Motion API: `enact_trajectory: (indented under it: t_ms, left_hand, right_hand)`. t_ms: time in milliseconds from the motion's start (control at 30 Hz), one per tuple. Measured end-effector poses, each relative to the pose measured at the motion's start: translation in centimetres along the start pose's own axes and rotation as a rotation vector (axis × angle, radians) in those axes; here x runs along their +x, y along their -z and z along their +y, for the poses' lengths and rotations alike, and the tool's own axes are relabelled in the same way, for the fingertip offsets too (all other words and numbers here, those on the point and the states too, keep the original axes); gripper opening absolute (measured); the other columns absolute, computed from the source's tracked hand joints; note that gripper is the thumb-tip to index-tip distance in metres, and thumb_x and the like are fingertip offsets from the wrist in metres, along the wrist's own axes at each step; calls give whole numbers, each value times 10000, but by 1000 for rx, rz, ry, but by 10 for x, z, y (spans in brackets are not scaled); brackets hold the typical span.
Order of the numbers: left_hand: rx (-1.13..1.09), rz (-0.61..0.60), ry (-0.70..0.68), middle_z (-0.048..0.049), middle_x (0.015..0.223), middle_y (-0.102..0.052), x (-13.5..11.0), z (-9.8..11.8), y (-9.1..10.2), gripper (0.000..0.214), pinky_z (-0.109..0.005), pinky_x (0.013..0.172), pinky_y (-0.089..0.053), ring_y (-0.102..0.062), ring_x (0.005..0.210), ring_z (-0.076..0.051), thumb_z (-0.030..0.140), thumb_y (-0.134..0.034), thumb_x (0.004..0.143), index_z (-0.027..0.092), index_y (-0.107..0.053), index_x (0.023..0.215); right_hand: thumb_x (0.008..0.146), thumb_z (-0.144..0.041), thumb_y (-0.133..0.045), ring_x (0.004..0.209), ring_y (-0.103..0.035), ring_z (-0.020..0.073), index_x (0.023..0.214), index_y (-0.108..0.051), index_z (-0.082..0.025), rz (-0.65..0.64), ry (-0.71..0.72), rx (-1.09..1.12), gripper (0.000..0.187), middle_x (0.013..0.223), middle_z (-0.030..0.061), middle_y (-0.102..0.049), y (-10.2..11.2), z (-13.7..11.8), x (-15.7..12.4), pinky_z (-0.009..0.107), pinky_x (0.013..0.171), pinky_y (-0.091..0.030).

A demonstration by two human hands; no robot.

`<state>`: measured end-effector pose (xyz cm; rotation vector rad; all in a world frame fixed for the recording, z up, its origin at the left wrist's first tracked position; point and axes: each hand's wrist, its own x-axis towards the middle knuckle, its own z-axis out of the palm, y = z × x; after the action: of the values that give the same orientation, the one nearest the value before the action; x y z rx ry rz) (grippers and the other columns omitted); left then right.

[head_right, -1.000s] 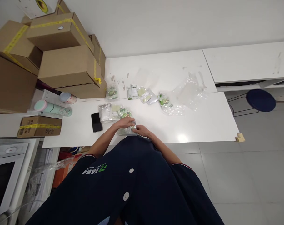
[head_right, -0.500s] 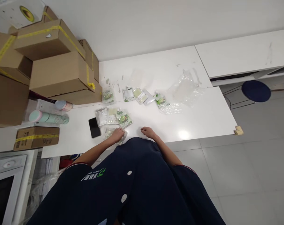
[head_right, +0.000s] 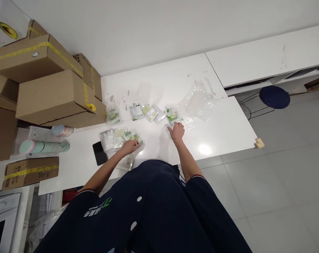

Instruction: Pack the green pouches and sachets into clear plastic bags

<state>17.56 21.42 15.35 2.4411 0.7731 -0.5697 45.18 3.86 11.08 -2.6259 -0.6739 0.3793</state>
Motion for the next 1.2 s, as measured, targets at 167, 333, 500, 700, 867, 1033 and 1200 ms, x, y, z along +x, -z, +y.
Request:
enact_trajectory:
  t_ms: [167,333,500,700,867,1033,1200]
  left_hand:
    - [-399,392,379,-109,1159,-655,89,-4,44,387,-321,979,-408,-578,1134,-239,326,-602,865,195,-567,1227]
    - [-577,539,722,-308,1367,-461,153,-24,62,632,-423,983,-431,-501,1262,-346,356,-612,853,38,-388,1352]
    - [-715,510,744,-232,999,-670,181,-29,62,337,-444,876,-498,-601,1135,-378,305,-758,701,130,-610,947]
    - [-993,556,639,-71,673,-620,174,-33,59,227,-411,728,-545,-691,840,-291,271,-738,677,178,-531,689]
    - [-1237,643,440,35,615,-526,133,-38,60,268,-315,686,-576,-615,622,-118,273,-707,653,174,-458,642]
    - [-1387,679,297,63,590,-472,67,-36,59,276,-321,674,-598,-565,570,-86,250,-719,587,169,-456,610]
    - [-1559,683,149,67,594,-463,-3,-32,57,302,-331,678,-610,-557,565,-78,269,-777,565,157,-499,606]
  right_hand:
    - [961,-195,-374,1177,-471,304,1205,-579,-108,-218,-60,-172,330,1252,217,-556,-6,8,21,371,890,-407]
    - [971,-261,-422,1142,-499,270,1180,-597,-123,-254,-25,-172,305,1202,182,-590,3,29,21,328,896,-408]
    - [902,-98,-465,1158,-496,242,1042,-656,-139,-272,46,-167,240,1176,168,-619,11,37,13,287,888,-413]
    - [985,-273,-366,981,-607,221,1004,-649,-153,-149,53,-104,308,1065,142,-674,52,33,26,309,854,-444]
    - [962,-471,-421,826,-654,185,1019,-597,-180,253,168,350,345,940,81,-714,120,12,55,308,752,-502]
    - [927,-519,-482,746,-686,167,1013,-624,-185,284,408,393,372,865,45,-726,183,-15,95,313,725,-539]
    - [981,-422,-413,843,-686,168,1104,-645,-171,427,589,363,364,950,60,-710,234,-44,114,367,812,-541]
